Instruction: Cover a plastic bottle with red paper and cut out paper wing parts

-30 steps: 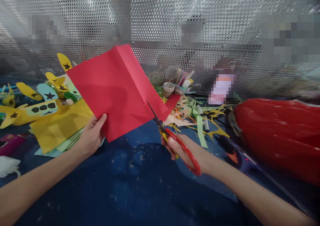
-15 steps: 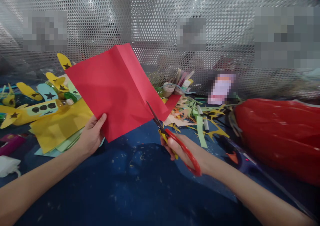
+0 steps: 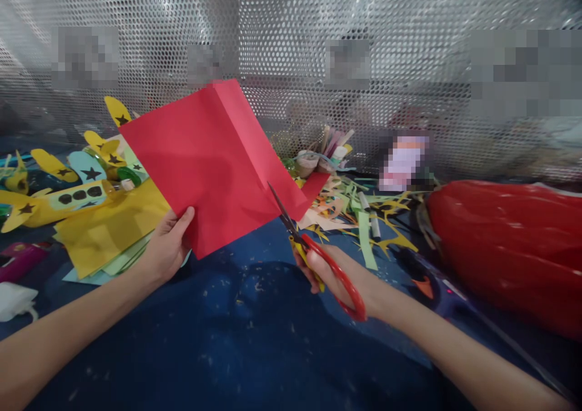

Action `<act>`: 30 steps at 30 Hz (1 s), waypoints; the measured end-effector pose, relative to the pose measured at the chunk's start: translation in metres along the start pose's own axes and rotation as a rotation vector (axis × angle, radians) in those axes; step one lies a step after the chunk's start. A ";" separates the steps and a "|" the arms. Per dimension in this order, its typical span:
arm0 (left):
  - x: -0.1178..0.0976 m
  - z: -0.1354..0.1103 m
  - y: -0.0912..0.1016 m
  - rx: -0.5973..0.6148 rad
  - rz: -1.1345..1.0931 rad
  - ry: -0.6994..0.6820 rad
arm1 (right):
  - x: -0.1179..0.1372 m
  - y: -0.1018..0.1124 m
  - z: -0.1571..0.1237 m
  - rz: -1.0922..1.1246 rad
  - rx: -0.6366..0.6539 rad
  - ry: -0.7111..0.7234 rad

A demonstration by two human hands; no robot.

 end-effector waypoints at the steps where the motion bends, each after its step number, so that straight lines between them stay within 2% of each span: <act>1: 0.000 0.000 0.000 -0.003 -0.005 0.001 | 0.000 0.000 0.000 0.002 -0.004 -0.010; 9: 0.000 0.000 0.001 -0.007 -0.040 0.013 | 0.001 -0.003 0.003 -0.007 -0.035 -0.115; 19: 0.001 0.002 0.003 -0.007 -0.035 0.022 | -0.002 -0.005 0.004 -0.013 -0.059 -0.090; 30: 0.001 0.002 0.004 -0.015 -0.010 0.021 | -0.002 -0.007 0.004 -0.024 -0.058 -0.134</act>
Point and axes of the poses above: each hand's wrist, its own z-axis towards the middle knuckle, its own y-axis out of the back of the hand, x = y × z, the point moved 2 cm from there along z, towards the middle knuckle, and after that the axes turned 7 degrees about -z, right-handed, at the moved point
